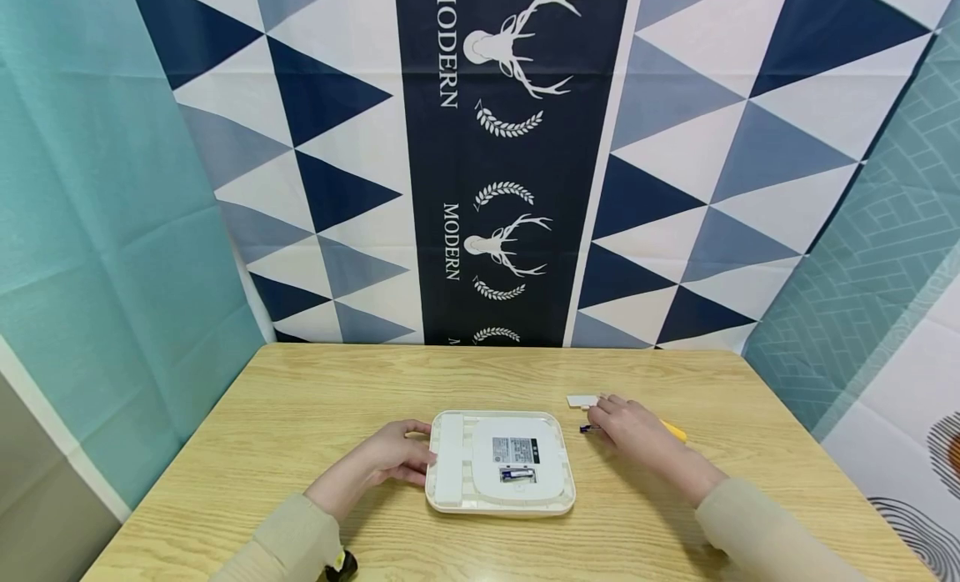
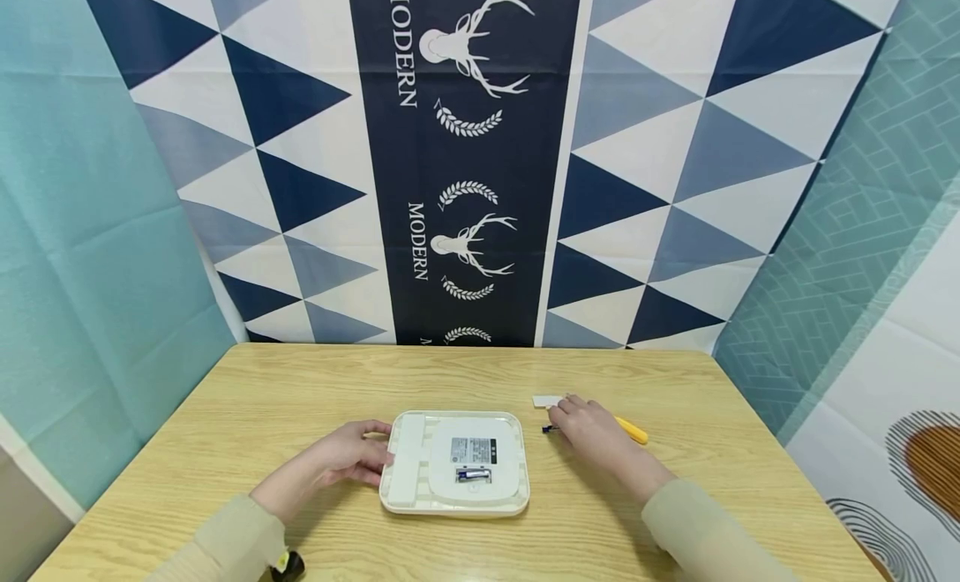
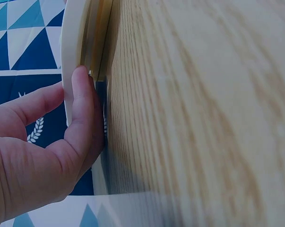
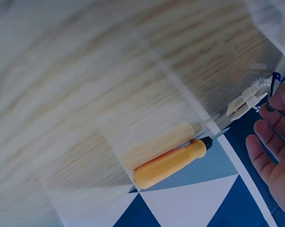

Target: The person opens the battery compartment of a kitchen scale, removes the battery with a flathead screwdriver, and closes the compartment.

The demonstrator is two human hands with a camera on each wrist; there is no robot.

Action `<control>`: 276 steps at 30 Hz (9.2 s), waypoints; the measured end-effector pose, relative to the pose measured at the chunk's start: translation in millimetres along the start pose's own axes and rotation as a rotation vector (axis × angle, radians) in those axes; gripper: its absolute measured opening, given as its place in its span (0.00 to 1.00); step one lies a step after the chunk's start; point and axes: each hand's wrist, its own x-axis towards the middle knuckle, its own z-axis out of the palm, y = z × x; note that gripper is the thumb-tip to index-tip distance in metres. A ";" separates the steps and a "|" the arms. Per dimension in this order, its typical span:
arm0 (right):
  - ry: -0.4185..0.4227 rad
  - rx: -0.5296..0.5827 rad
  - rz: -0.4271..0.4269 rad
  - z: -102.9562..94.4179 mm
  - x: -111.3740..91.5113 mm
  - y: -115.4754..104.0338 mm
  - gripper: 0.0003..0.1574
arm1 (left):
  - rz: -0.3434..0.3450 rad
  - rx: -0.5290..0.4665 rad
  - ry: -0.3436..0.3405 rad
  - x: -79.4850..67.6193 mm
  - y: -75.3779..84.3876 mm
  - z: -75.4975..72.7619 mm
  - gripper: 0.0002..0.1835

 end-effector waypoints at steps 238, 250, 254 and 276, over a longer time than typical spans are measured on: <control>0.013 -0.049 -0.064 -29.5 11.3 -44.9 0.14 | -0.041 -0.035 0.012 -5.1 -1.8 4.4 0.31; -0.050 -0.004 -0.016 -18.7 6.2 -35.0 0.14 | -0.027 -0.018 0.021 -6.4 -1.5 3.9 0.30; -0.070 -0.007 0.001 -15.2 4.9 -32.0 0.12 | -0.026 -0.017 0.024 -5.3 -1.7 3.8 0.30; -0.113 -0.023 0.023 -8.1 3.8 -26.0 0.07 | -0.050 -0.021 0.018 -3.5 -0.7 2.6 0.31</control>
